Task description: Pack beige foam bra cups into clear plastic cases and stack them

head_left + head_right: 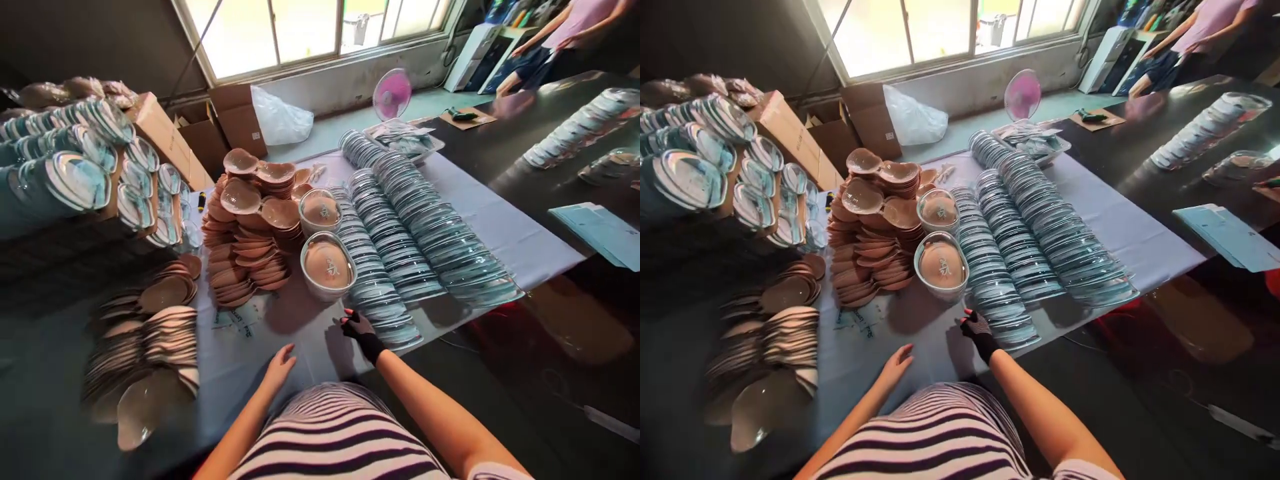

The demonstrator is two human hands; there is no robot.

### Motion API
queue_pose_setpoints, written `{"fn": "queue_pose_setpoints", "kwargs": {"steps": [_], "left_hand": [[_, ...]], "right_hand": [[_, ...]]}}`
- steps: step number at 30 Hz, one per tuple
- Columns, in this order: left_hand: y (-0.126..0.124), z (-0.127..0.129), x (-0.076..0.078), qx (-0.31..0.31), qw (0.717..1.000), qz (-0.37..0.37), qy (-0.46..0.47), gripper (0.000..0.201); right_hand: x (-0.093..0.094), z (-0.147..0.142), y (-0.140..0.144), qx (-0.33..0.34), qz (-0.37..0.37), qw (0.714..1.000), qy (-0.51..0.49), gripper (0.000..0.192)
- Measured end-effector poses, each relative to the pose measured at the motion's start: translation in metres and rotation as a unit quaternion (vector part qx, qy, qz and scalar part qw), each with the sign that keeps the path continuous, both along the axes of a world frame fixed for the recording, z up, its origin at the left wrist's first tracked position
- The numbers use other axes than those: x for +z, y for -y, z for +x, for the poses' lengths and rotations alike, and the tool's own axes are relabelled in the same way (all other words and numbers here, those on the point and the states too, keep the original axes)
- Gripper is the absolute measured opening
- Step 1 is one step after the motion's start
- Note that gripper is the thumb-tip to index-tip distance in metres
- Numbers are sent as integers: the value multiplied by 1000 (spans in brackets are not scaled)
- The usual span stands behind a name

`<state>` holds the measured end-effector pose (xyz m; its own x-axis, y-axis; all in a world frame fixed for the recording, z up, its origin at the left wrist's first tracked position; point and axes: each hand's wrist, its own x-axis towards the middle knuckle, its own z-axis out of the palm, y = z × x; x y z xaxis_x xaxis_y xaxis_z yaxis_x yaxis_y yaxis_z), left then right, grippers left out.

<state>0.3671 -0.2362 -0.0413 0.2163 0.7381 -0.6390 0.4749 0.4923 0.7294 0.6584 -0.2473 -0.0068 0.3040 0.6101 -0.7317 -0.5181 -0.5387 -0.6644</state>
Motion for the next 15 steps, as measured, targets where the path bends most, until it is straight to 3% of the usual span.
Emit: {"fn": "queue_pose_setpoints", "kwargs": {"steps": [2, 5, 10, 15], "left_hand": [[1, 10, 13, -55, 998, -11, 5, 45], [-1, 19, 20, -37, 999, -25, 28, 48], [-26, 14, 7, 106, 992, -51, 46, 65], [-62, -27, 5, 277, 956, -84, 42, 65]], "right_hand": [[1, 12, 21, -6, 5, 998, 66, 51], [-3, 19, 53, -13, 14, 990, 138, 60], [-20, 6, 83, 78, -43, 988, 124, 61], [-31, -25, 58, 184, -38, 976, 105, 56]]}}
